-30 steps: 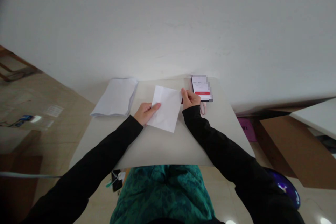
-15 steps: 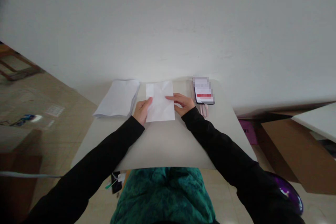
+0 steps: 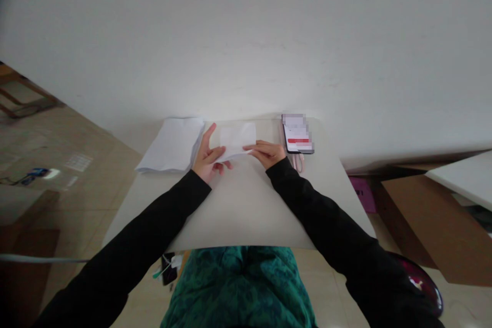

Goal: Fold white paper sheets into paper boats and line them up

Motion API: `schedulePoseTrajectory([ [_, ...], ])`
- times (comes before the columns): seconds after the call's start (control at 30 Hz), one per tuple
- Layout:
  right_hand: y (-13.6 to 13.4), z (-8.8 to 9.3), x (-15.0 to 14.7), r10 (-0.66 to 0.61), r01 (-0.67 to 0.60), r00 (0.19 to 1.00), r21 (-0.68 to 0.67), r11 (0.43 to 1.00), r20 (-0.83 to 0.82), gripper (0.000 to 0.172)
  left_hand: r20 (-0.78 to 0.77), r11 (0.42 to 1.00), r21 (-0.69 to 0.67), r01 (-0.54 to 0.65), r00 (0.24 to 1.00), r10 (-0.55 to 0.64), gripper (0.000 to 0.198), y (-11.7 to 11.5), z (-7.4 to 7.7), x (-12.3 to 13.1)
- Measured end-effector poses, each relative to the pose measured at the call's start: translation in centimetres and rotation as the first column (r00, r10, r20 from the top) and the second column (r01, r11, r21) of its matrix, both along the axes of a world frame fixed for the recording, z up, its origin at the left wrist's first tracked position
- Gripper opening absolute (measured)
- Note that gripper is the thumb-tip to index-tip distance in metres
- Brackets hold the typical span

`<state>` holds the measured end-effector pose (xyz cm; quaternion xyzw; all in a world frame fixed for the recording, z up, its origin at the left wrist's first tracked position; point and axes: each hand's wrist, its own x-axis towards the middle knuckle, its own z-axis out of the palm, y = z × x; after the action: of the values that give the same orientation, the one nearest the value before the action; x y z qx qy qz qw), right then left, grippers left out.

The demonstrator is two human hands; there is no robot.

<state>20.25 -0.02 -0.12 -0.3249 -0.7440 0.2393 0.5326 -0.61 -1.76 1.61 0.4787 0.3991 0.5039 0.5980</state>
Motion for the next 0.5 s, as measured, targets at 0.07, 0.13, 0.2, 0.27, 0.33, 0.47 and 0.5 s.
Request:
schedulePoseTrajectory([
  [0.07, 0.0, 0.1, -0.2, -0.038, 0.028, 0.992, -0.083, 0.996, -0.119, 0.016, -0.009, 0.999, 0.051, 0.003, 1.0, -0.002, 0.074, 0.1, 0.0, -0.1],
  [0.13, -0.1, 0.5, -0.3, -0.072, 0.032, 0.972, -0.178, 0.984, -0.222, 0.018, -0.03, 0.995, 0.096, -0.016, 0.999, 0.019, 0.05, 0.5, -0.4, -0.2],
  [0.2, -0.3, 0.9, -0.4, -0.088, 0.029, 0.964, -0.225, 0.974, -0.253, 0.02, -0.05, 0.987, 0.149, -0.066, 0.996, 0.075, 0.032, 1.0, -1.0, -0.4],
  [0.27, -0.5, 1.2, -0.4, -0.079, 0.025, 0.97, -0.228, 0.973, -0.229, 0.023, -0.072, 0.967, 0.228, -0.109, 0.989, 0.129, 0.033, 1.2, -1.3, -0.5],
  [0.33, -0.7, 1.3, -0.5, -0.036, -0.012, 0.981, -0.244, 0.97, -0.192, 0.026, -0.109, 0.943, 0.322, -0.088, 0.986, 0.129, 0.041, 1.1, -1.0, -0.7],
  [0.47, -1.0, 1.1, -0.7, 0.051, -0.099, 0.985, -0.308, 0.946, -0.162, 0.029, -0.229, 0.915, 0.396, 0.079, 0.973, 0.016, 0.04, 0.3, 0.4, -0.6],
  [0.5, -1.0, 1.1, -0.8, 0.044, -0.101, 0.983, -0.321, 0.942, -0.179, 0.027, -0.249, 0.918, 0.38, 0.109, 0.968, -0.011, 0.036, 0.1, 0.7, -0.5],
])
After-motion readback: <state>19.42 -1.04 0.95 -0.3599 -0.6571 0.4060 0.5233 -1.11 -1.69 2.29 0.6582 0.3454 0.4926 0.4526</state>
